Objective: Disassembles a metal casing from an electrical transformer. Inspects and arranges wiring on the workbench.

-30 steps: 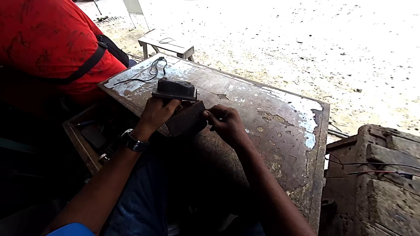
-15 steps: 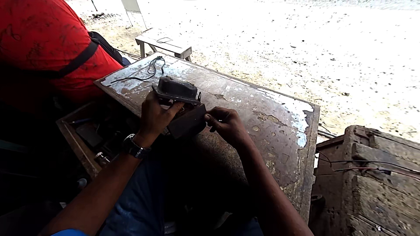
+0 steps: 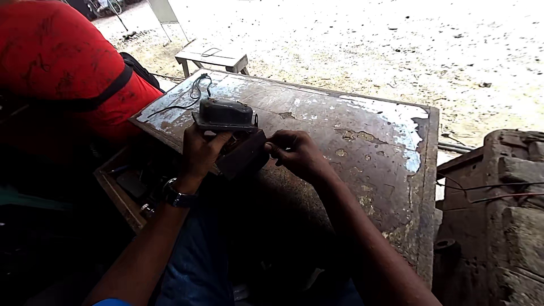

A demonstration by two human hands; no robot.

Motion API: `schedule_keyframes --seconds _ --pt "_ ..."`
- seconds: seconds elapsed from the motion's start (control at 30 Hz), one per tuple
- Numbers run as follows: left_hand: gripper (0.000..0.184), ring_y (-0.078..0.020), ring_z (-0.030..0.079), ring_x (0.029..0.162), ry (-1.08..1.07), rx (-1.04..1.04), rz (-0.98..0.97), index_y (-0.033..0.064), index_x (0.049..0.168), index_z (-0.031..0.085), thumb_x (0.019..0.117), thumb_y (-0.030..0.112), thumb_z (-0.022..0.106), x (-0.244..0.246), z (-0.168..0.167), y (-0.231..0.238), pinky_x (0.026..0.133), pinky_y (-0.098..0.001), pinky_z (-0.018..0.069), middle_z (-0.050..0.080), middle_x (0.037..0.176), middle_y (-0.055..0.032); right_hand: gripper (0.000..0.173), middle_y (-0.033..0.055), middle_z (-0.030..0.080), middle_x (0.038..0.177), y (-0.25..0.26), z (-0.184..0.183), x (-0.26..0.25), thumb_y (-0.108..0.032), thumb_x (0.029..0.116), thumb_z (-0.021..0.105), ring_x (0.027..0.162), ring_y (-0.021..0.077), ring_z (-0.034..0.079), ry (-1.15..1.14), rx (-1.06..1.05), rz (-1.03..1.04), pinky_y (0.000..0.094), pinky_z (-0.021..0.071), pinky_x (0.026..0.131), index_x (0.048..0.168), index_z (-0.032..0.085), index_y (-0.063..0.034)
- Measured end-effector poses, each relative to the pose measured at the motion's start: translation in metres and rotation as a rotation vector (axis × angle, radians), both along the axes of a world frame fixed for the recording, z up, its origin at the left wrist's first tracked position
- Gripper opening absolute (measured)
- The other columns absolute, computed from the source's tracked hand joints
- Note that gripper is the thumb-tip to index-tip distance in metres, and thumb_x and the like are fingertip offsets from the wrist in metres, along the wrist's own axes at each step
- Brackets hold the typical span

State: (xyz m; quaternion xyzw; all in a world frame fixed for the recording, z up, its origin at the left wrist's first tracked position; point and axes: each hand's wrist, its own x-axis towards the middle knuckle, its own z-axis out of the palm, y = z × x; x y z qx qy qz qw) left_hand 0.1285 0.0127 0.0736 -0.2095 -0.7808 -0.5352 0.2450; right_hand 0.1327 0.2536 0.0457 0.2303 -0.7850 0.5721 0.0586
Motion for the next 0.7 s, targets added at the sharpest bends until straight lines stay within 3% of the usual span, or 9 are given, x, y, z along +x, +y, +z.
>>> schedule_keyframes --seconds 0.17,0.33,0.63,0.7 --pt "0.027 -0.0099 0.072 0.097 -0.089 -0.010 0.056 0.0049 0.112 0.069 0.0871 0.010 0.079 -0.010 0.010 0.005 0.091 -0.0312 0.0605 0.075 0.103 -0.0017 0.014 0.0017 0.072 0.084 -0.001 0.000 -0.008 -0.020 0.1007 0.066 0.072 0.0099 0.069 -0.012 0.008 0.004 0.0310 0.0611 0.066 0.098 0.075 -0.0087" --pt "0.032 -0.0111 0.072 0.098 -0.179 0.231 0.104 0.0032 0.111 0.068 0.0817 -0.008 0.075 -0.007 0.010 0.020 0.091 -0.0312 0.0604 0.075 0.103 -0.0028 0.013 0.0025 0.071 0.082 0.000 0.000 -0.005 -0.018 0.1005 0.066 0.070 0.0110 0.068 -0.016 0.004 -0.004 0.0318 0.0601 0.064 0.096 0.074 -0.0084" --pt "0.029 -0.0096 0.070 0.098 -0.219 0.357 0.138 0.0075 0.114 0.067 0.0872 -0.005 0.071 0.001 0.010 0.025 0.088 -0.0292 0.0598 0.074 0.105 -0.0008 0.014 0.0024 0.071 0.084 -0.003 0.001 -0.008 -0.018 0.1016 0.065 0.071 0.0110 0.068 -0.038 0.003 0.001 0.0320 0.0603 0.066 0.097 0.074 -0.0083" --pt "0.028 -0.0053 0.069 0.093 -0.229 0.307 0.149 0.0130 0.115 0.067 0.0898 0.001 0.070 0.006 0.008 0.024 0.082 -0.0252 0.0589 0.072 0.103 0.0037 0.014 0.0032 0.071 0.083 -0.004 0.003 -0.005 -0.017 0.1017 0.065 0.069 0.0114 0.068 -0.024 0.000 -0.014 0.0317 0.0599 0.064 0.097 0.074 -0.0078"
